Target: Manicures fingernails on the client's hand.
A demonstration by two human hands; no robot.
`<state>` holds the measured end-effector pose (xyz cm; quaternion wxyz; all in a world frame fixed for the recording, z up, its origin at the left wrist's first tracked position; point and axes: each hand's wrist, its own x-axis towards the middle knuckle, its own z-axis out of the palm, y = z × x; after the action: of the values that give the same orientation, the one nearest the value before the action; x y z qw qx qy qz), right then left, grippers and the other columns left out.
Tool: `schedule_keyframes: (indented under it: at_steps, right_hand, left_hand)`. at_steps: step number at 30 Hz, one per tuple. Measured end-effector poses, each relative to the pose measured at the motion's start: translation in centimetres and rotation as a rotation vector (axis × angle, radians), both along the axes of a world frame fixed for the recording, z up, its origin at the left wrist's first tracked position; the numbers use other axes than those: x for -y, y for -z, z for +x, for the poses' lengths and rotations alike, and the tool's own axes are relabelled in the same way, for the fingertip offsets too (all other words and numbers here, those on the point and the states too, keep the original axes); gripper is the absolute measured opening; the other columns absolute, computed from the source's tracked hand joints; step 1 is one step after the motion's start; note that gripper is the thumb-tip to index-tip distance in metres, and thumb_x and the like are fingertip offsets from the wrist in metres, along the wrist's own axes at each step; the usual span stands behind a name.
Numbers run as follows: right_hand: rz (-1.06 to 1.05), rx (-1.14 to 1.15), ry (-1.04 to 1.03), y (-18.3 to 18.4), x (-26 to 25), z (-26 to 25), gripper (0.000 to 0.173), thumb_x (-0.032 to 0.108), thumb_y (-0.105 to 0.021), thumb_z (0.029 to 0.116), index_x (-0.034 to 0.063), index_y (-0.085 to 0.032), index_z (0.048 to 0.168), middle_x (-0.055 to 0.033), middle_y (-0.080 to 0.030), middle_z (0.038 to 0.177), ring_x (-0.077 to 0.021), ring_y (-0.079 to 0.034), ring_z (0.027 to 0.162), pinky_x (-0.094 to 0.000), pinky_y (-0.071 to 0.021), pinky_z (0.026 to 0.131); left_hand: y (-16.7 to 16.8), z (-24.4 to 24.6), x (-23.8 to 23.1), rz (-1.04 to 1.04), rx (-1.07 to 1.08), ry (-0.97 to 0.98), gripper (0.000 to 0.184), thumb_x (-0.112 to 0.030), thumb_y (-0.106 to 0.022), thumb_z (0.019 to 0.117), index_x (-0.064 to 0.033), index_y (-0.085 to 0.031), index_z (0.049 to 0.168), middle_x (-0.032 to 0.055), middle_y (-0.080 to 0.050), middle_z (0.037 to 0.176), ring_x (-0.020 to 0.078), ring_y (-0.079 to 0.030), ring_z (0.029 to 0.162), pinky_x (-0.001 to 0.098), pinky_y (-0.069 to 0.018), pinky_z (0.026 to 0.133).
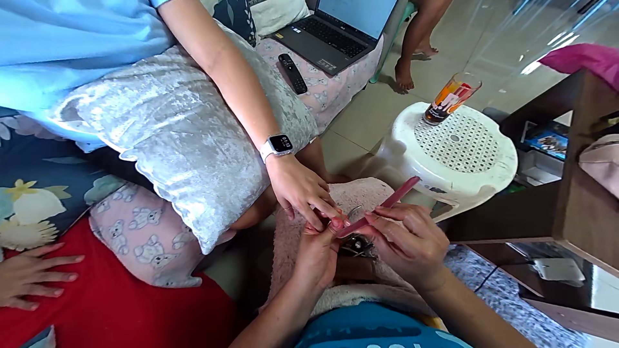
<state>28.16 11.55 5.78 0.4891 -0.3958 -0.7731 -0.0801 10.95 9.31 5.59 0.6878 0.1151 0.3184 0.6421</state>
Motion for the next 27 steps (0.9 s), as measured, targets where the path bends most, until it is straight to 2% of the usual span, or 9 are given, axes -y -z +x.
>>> schedule_keyframes:
  at_steps: [4,12,16,18,19,21,24,26,27]
  right_hand:
    - [0.026,-0.018,0.036,-0.1,-0.1,0.7,0.024,0.036,-0.074,0.0942,0.0132,-0.079,0.097,-0.0071,-0.073,0.094,-0.0167,-0.066,0.095,-0.0281,-0.0509,0.089]
    - [0.098,-0.007,0.021,0.6,0.0,0.3,0.023,0.034,-0.076,0.0937,0.0136,-0.077,0.104,-0.0056,-0.072,0.100,-0.0176,-0.065,0.102,-0.0308,-0.0494,0.096]
    - [0.052,-0.057,0.124,0.9,-0.6,2.4,0.024,0.033,-0.078,0.0920,0.0109,-0.079,0.099,-0.0108,-0.074,0.096,-0.0208,-0.068,0.095,-0.0336,-0.0529,0.088]
    - [-0.033,-0.110,0.105,0.5,-0.8,2.7,0.025,0.032,-0.078,0.0919,0.0078,-0.080,0.097,-0.0122,-0.073,0.092,-0.0174,-0.068,0.090,-0.0285,-0.0530,0.081]
    - [-0.105,-0.152,0.063,0.1,-0.8,2.5,0.024,0.030,-0.076,0.0934,0.0063,-0.080,0.096,-0.0104,-0.072,0.089,-0.0124,-0.067,0.085,-0.0230,-0.0530,0.077]
    - [-0.307,-0.316,-0.096,-1.2,-0.5,1.5,0.024,0.026,-0.070,0.0977,0.0039,-0.077,0.093,-0.0016,-0.068,0.082,0.0011,-0.061,0.073,-0.0111,-0.0507,0.064]
    - [-0.732,-0.646,-0.519,-4.2,0.1,-0.4,0.017,0.021,-0.064,0.1021,0.0089,-0.073,0.096,0.0087,-0.068,0.076,0.0052,-0.058,0.059,-0.0116,-0.0496,0.053]
    - [-1.004,-0.744,-0.816,-5.6,-0.4,-1.6,0.020,0.026,-0.059,0.1052,0.0125,-0.070,0.096,0.0079,-0.065,0.073,0.0022,-0.058,0.058,-0.0151,-0.0514,0.054]
    - [-1.096,-0.745,-0.883,-6.0,-0.9,-2.4,0.021,0.025,-0.057,0.1056,0.0129,-0.069,0.094,0.0079,-0.062,0.072,0.0020,-0.057,0.059,-0.0149,-0.0492,0.055]
  left_hand:
    - [0.0,0.1,0.0,0.001,0.020,-0.011,0.017,0.013,-0.060,0.0920,0.0006,-0.063,0.102,0.0116,-0.072,0.088,0.0178,-0.072,0.080,0.0334,-0.0614,0.079]
    - [-0.4,0.2,0.3,0.005,0.059,-0.004,0.015,0.010,-0.060,0.0942,-0.0016,-0.063,0.104,0.0113,-0.073,0.090,0.0183,-0.073,0.081,0.0344,-0.0619,0.080]
    - [-0.4,-0.1,0.4,0.027,0.082,0.016,0.014,0.010,-0.060,0.0944,0.0002,-0.062,0.105,0.0131,-0.072,0.088,0.0198,-0.072,0.079,0.0333,-0.0615,0.080]
    - [-0.3,-0.1,0.4,0.020,0.080,0.021,0.015,0.010,-0.059,0.0948,0.0003,-0.061,0.106,0.0131,-0.072,0.089,0.0197,-0.072,0.080,0.0330,-0.0615,0.080]
    - [-0.3,-0.1,0.4,0.008,0.069,0.018,0.015,0.010,-0.059,0.0950,0.0007,-0.061,0.106,0.0130,-0.072,0.089,0.0195,-0.072,0.080,0.0328,-0.0615,0.080]
    - [-0.3,-0.1,0.3,-0.003,0.040,0.018,0.016,0.010,-0.060,0.0947,0.0015,-0.063,0.107,0.0126,-0.073,0.091,0.0187,-0.072,0.081,0.0324,-0.0612,0.081]
    - [-0.5,-0.5,0.3,-0.011,-0.041,0.055,0.016,0.009,-0.058,0.0965,-0.0001,-0.065,0.107,0.0095,-0.073,0.094,0.0156,-0.072,0.084,0.0307,-0.0604,0.083]
    - [-0.6,-0.8,0.4,-0.001,-0.071,0.082,0.018,0.008,-0.056,0.0972,-0.0005,-0.068,0.107,0.0085,-0.074,0.093,0.0149,-0.073,0.084,0.0308,-0.0609,0.083]
    - [-0.6,-0.9,0.4,0.005,-0.083,0.084,0.018,0.008,-0.055,0.0971,-0.0014,-0.069,0.105,0.0076,-0.075,0.092,0.0141,-0.073,0.084,0.0306,-0.0611,0.082]
